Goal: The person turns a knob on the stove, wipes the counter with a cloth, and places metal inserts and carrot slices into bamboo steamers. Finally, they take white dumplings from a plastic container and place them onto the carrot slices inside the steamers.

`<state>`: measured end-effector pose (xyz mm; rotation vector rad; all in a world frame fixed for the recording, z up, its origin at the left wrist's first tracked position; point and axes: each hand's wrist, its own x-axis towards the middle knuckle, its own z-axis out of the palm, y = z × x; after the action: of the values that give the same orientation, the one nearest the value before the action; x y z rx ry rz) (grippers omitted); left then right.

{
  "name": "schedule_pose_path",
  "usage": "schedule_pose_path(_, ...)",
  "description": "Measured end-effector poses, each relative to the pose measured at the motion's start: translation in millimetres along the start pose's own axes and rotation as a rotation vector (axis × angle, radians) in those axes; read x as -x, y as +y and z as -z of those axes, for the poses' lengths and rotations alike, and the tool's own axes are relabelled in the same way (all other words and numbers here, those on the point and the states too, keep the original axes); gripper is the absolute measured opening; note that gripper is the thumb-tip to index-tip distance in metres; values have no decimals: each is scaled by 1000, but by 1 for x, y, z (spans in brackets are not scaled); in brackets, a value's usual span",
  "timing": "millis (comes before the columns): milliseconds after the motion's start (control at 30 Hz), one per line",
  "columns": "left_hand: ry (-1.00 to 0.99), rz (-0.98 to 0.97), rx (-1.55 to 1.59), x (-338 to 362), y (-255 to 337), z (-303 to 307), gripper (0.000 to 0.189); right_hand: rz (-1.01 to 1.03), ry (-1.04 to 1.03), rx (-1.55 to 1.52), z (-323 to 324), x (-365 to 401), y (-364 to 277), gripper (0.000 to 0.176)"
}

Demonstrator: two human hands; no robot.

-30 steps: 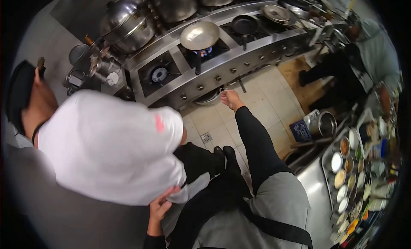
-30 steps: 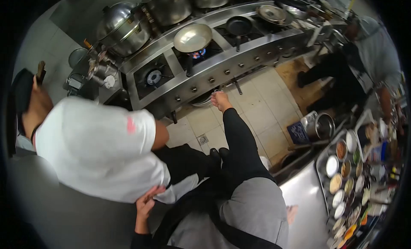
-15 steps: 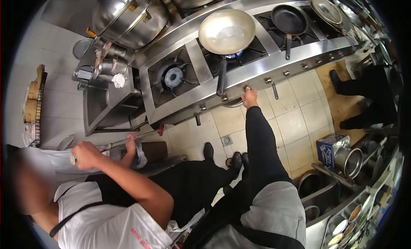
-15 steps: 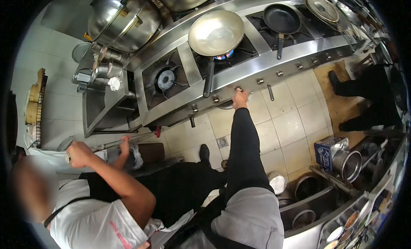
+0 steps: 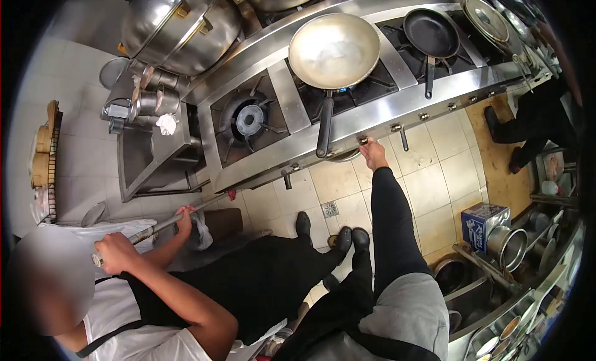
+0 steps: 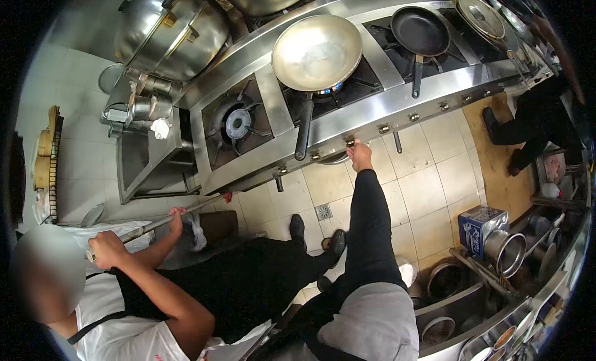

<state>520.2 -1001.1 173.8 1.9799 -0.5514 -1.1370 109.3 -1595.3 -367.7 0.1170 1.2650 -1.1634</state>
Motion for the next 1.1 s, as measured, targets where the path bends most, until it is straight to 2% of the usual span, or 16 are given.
schedule_pose_path(67, -8, -17, -5, 1, 3, -3, 61, 15, -74, -4, 6, 5, 4, 27)
schedule_pose_path(200, -23, -44, -25, -6, 8, -6, 59, 200, -39, -48, -9, 6, 25, 33)
schedule_pose_path(267, -26, -65, -34, -9, 10, -7, 58, 134, -44, -87, -8, 3, 27, 32)
schedule_pose_path(333, -32, -81, -33, -10, 9, -6, 58, -146, -29, -244, -3, -4, 30, 31)
schedule_pose_path(467, -46, -95, -46, -10, 12, -8, 57, -258, 28, -342, -24, 42, 18, 30)
schedule_pose_path(533, -34, -65, -60, -9, 23, -22, 56, 189, 49, -344, -20, 28, 33, 36)
schedule_pose_path(567, -49, -81, -44, -9, 24, -24, 56, 114, 32, -277, -11, 9, 37, 38)
schedule_pose_path(700, -118, -96, 23, -11, 34, -51, 55, 34, -37, -207, -6, 5, 31, 37)
schedule_pose_path(767, -153, -83, 31, -13, 16, -38, 54, 302, 7, -152, -17, 5, 41, 35)
schedule_pose_path(800, -187, -78, 40, -14, 10, -36, 54, 305, 4, -156, -15, 6, 35, 35)
schedule_pose_path(867, -181, -65, 72, -10, 1, -32, 50, 101, -77, -65, -7, 9, 25, 33)
schedule_pose_path(933, -181, -57, 102, -8, -9, -29, 52, 83, -72, -89, -7, 11, 25, 27)
schedule_pose_path(1000, -176, -46, 113, -8, -11, -32, 53, 230, -19, -77, -14, 8, 31, 21)
schedule_pose_path(1100, -150, -22, 136, -6, -13, -33, 54, 133, -12, -117, -13, 4, 27, 22)
